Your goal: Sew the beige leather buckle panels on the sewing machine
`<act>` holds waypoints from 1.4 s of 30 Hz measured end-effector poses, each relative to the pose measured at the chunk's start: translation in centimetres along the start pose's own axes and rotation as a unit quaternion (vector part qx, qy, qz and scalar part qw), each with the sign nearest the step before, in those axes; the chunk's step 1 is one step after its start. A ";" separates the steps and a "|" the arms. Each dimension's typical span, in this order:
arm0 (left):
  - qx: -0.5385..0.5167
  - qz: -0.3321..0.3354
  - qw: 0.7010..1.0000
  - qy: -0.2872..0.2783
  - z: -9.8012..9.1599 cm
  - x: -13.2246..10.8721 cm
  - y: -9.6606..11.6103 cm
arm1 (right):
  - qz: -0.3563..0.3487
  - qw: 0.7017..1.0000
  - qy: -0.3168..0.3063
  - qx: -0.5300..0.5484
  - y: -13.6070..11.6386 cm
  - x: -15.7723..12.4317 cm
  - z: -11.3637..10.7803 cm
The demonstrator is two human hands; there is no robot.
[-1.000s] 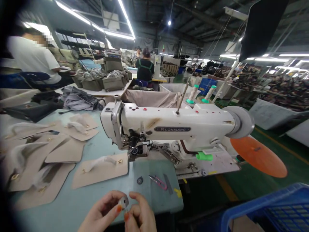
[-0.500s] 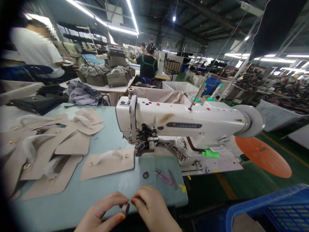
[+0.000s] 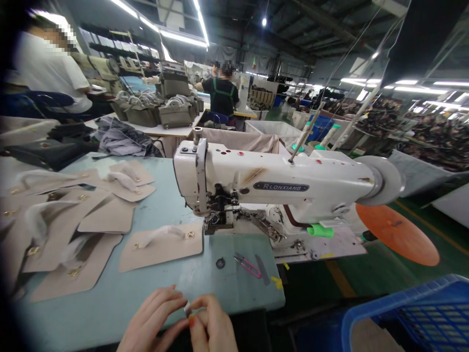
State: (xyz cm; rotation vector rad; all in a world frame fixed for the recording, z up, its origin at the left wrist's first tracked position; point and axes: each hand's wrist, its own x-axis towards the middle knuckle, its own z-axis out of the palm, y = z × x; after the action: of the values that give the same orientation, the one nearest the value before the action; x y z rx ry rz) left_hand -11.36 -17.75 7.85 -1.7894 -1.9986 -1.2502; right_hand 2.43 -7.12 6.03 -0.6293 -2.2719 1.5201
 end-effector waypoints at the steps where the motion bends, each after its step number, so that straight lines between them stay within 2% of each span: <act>1: -0.012 -0.008 1.000 0.007 0.0 -0.1 -0.1 | 0.004 1.000 -0.010 0.027 0.1 -0.1 0.1; 3: -0.041 -0.046 0.998 0.009 -0.1 -0.2 -0.2 | 0.012 0.996 -0.038 0.079 -0.1 -0.2 0.1; 5: -0.083 -0.114 0.990 0.004 -0.1 -0.3 -0.2 | 0.025 0.990 -0.053 0.130 -0.4 -0.2 0.0; 8: -0.189 -0.229 0.955 -0.012 0.1 -0.5 -0.3 | 0.057 0.983 -0.050 0.168 -0.3 -0.3 -0.1; 11: -0.334 -0.317 0.887 -0.020 0.7 -1.0 -0.3 | 0.045 0.991 -0.040 0.119 0.5 -0.3 0.0; 14: -0.452 -0.394 0.800 -0.028 1.8 -1.7 -0.3 | -0.011 0.999 -0.030 0.030 1.2 -0.1 0.0; 18: -0.549 -0.474 0.688 -0.010 3.7 -2.7 0.0 | -0.063 0.996 -0.033 -0.047 1.2 0.4 -0.5; 21: -0.585 -0.512 0.629 -0.001 4.9 -2.9 0.0 | -0.064 0.991 -0.064 -0.096 1.6 0.8 -1.6; 22: -0.581 -0.521 0.626 0.005 5.2 -2.9 -0.1 | -0.057 0.988 -0.068 -0.125 1.9 1.2 -2.1; 23: -0.563 -0.529 0.634 0.013 5.3 -2.7 -0.3 | -0.045 0.983 -0.064 -0.165 2.4 1.7 -2.6; 26: -0.455 -0.553 0.697 0.035 5.5 -2.4 -1.5 | -0.004 0.939 -0.048 -0.339 4.4 4.1 -3.8; 28: -0.403 -0.565 0.719 0.035 5.5 -2.5 -2.2 | 0.004 0.904 -0.052 -0.423 5.7 6.0 -4.1; 33: -0.420 -0.572 0.704 0.029 5.7 -3.5 -2.6 | -0.018 0.872 -0.076 -0.483 7.4 9.1 -3.7; 38: -0.443 -0.566 0.695 0.011 5.9 -4.0 -2.4 | -0.034 0.853 -0.097 -0.512 7.2 9.3 -3.8; 42: -0.461 -0.563 0.686 -0.021 6.3 -3.6 -2.5 | -0.043 0.853 -0.112 -0.507 7.0 9.3 -4.4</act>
State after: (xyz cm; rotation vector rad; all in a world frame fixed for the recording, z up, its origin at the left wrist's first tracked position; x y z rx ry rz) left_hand -10.21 -15.91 0.54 -0.3959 -2.8236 -2.9612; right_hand -1.99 3.53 1.49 -0.5765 -3.1534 0.2200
